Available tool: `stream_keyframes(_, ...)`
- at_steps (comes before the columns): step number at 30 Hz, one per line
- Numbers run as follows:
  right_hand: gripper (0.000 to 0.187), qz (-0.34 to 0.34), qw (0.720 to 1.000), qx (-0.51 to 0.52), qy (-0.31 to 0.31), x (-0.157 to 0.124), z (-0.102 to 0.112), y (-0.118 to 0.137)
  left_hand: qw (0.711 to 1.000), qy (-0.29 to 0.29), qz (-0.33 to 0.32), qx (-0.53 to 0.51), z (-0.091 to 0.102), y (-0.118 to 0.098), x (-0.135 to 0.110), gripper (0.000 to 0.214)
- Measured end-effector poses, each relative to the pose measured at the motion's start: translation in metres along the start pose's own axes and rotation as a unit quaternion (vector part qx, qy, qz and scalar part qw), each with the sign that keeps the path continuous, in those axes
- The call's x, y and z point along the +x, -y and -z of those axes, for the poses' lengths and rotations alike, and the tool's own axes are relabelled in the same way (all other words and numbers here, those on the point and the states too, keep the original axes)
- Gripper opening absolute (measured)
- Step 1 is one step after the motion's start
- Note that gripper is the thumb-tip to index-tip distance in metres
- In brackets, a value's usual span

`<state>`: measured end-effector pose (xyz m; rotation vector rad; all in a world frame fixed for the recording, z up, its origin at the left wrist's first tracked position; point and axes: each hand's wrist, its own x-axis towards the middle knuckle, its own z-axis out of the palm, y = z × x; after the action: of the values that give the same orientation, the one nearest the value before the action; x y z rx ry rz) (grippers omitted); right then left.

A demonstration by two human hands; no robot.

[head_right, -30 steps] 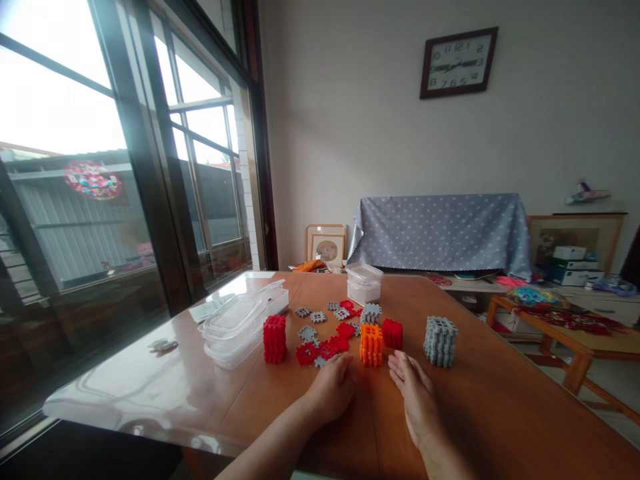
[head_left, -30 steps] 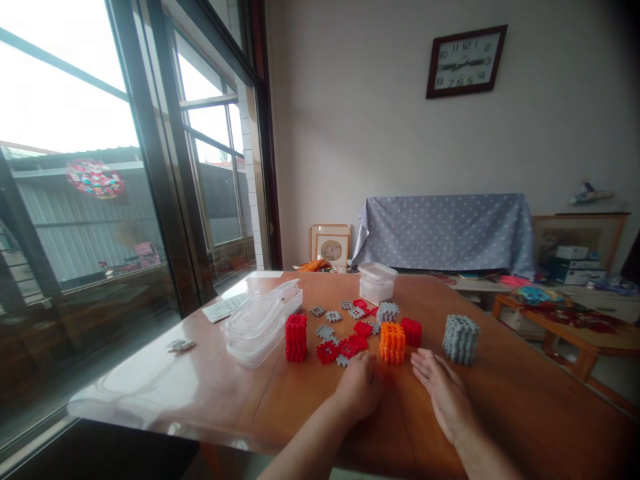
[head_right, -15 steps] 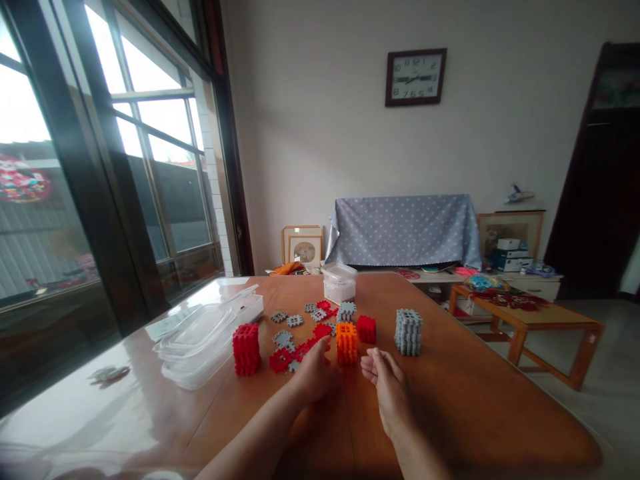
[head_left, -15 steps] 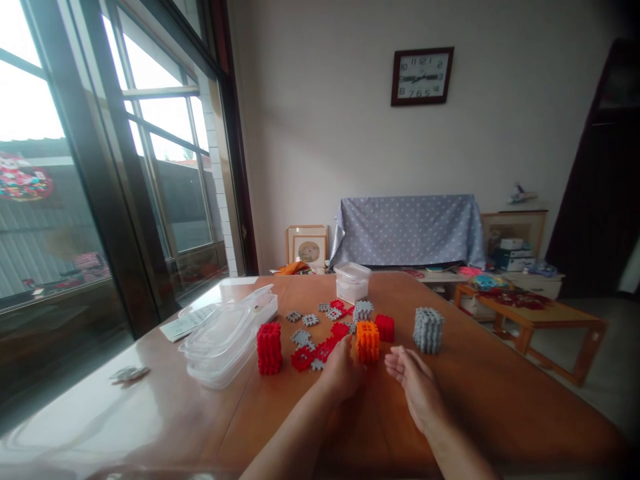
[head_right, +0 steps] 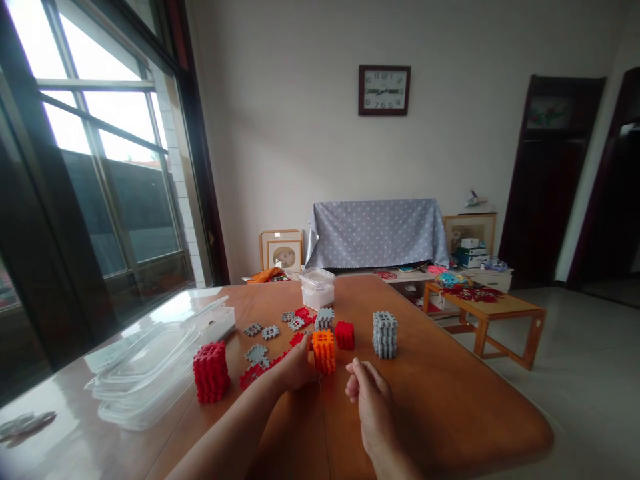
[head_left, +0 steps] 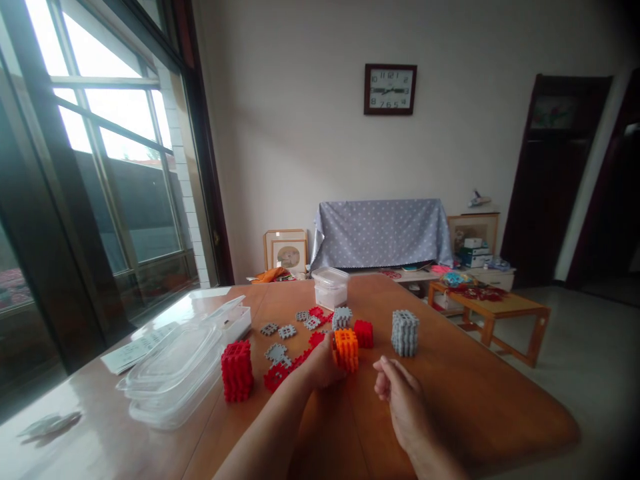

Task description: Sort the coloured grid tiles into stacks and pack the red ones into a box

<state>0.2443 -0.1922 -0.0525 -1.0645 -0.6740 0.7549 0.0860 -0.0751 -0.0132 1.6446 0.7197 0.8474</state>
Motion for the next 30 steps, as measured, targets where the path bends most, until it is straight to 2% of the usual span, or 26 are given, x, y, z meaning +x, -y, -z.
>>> stream_keyframes(5,0.035,0.012,1.0,0.003,-0.011,-0.001,0.002,0.001,0.99,0.016,-0.014,0.143,0.005,0.009,0.008,0.081)
stream_keyframes(12,0.033,0.008,1.0,0.002,-0.012,-0.003,0.003,0.004,0.987,0.036,-0.021,0.158,0.005,0.013,0.015,0.075)
stream_keyframes(16,0.035,0.003,1.0,0.007,-0.026,-0.002,0.004,0.004,0.983,0.028,-0.017,0.178,0.001,0.015,0.015,0.072)
stream_keyframes(22,0.039,0.01,0.998,0.005,-0.058,-0.001,0.005,0.002,0.975,0.026,-0.024,0.219,-0.013,0.019,0.019,0.064)
stream_keyframes(30,0.043,0.001,0.994,0.019,-0.109,-0.002,0.02,0.0,0.966,0.035,-0.07,0.248,-0.043,0.009,0.024,0.058)
